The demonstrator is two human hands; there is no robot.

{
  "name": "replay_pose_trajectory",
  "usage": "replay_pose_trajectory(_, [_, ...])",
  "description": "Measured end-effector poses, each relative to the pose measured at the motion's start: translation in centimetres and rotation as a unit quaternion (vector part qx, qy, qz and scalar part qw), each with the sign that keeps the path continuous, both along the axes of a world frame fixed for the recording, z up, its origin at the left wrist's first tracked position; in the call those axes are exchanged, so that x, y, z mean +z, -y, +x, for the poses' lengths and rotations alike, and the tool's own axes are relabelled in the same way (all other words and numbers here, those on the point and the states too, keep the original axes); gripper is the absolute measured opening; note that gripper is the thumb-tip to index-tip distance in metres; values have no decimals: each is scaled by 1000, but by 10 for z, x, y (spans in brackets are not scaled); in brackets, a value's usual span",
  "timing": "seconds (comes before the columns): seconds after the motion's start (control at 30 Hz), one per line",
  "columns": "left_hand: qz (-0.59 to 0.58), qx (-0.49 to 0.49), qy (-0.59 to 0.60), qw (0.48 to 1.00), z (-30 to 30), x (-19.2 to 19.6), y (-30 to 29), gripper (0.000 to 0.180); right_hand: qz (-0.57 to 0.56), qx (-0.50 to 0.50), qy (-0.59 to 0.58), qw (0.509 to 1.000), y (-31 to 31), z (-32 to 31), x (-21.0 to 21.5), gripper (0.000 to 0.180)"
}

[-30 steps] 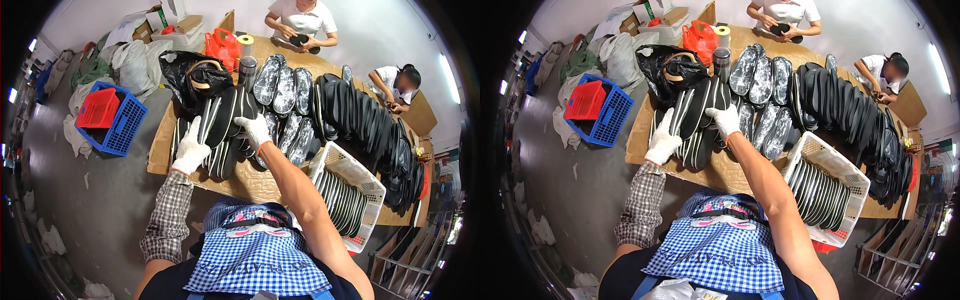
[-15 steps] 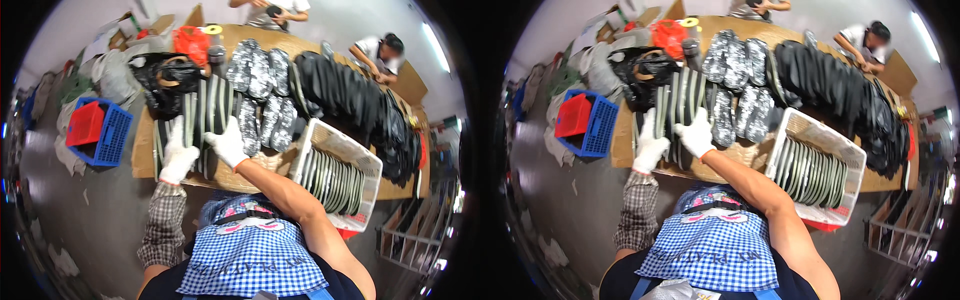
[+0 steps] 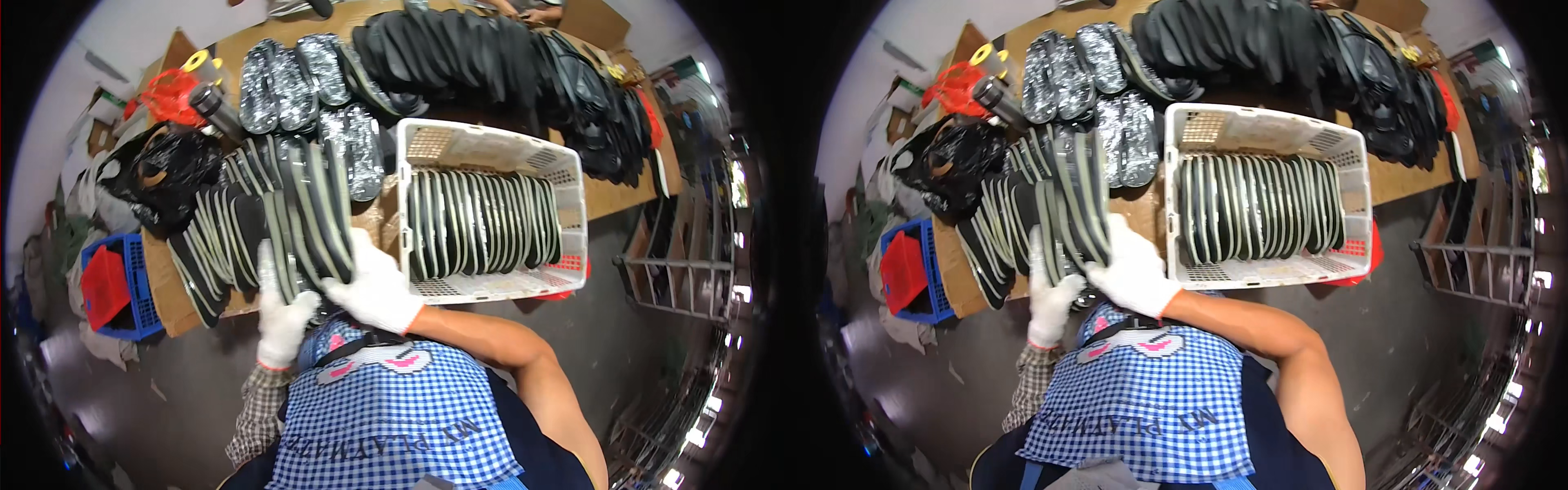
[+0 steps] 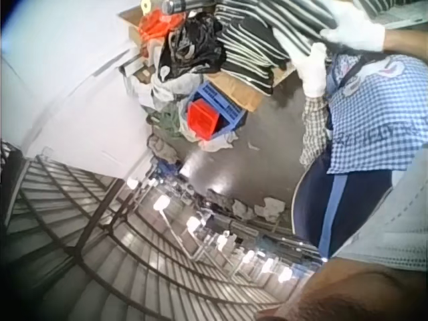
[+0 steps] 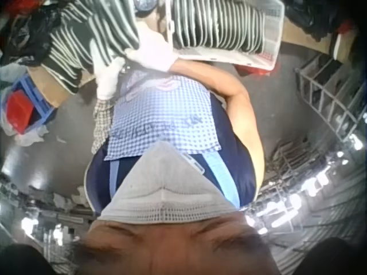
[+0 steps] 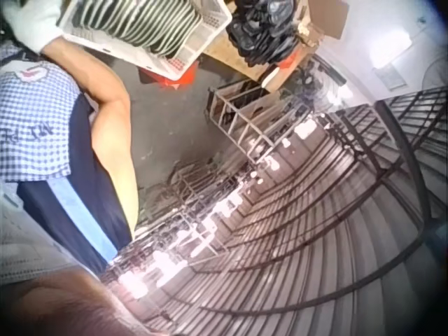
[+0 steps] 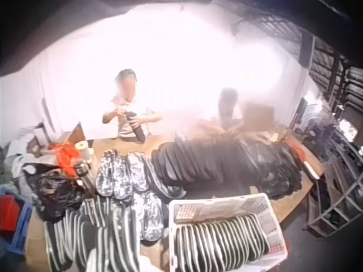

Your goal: The person picks up black slipper soles from a table and places them into a white plastic crate. They repeatedly pick up pairs of soles, some wrapped in plastic, and stack them vertically inside the crate.

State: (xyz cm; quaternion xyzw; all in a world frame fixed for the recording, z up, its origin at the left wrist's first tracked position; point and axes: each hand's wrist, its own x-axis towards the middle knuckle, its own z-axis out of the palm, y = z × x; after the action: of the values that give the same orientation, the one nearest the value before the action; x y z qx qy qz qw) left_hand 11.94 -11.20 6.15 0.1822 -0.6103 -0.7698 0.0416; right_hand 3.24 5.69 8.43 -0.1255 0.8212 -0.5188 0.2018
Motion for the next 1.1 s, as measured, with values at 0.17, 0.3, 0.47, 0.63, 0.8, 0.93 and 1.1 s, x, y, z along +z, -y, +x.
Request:
replay_pose_trajectory(0.17, [-66, -65, 164, 982, 18, -18, -22, 107, 140, 17, 92, 986, -24, 10, -10, 66])
replay_pose_trajectory(0.3, [-131, -48, 212, 967, 39, -44, -27, 110, 183, 74, 108, 974, -29, 17, -26, 68])
replay_pose_trajectory(0.47, [-65, 1, 149, 987, 48, -133, -15, 110, 215, 170, 171, 946, -19, 13, -50, 74])
replay_pose_trajectory(0.63, [122, 17, 109, 986, 23, -110, -15, 95, 141, 15, 169, 975, -13, -19, -87, 98])
replay_pose_trajectory(0.8, [28, 73, 230, 970, -1, -140, -4, 98, 196, -3, 196, 961, 6, -51, -111, 103])
replay_pose_trajectory(0.93, [131, 61, 253, 957, -16, -124, -4, 58, 135, 52, 247, 958, 4, -41, -125, 82])
replay_pose_trajectory(1.1, [161, 55, 173, 970, 3, -110, -9, 50, 240, 70, 175, 952, 3, -9, -84, 73])
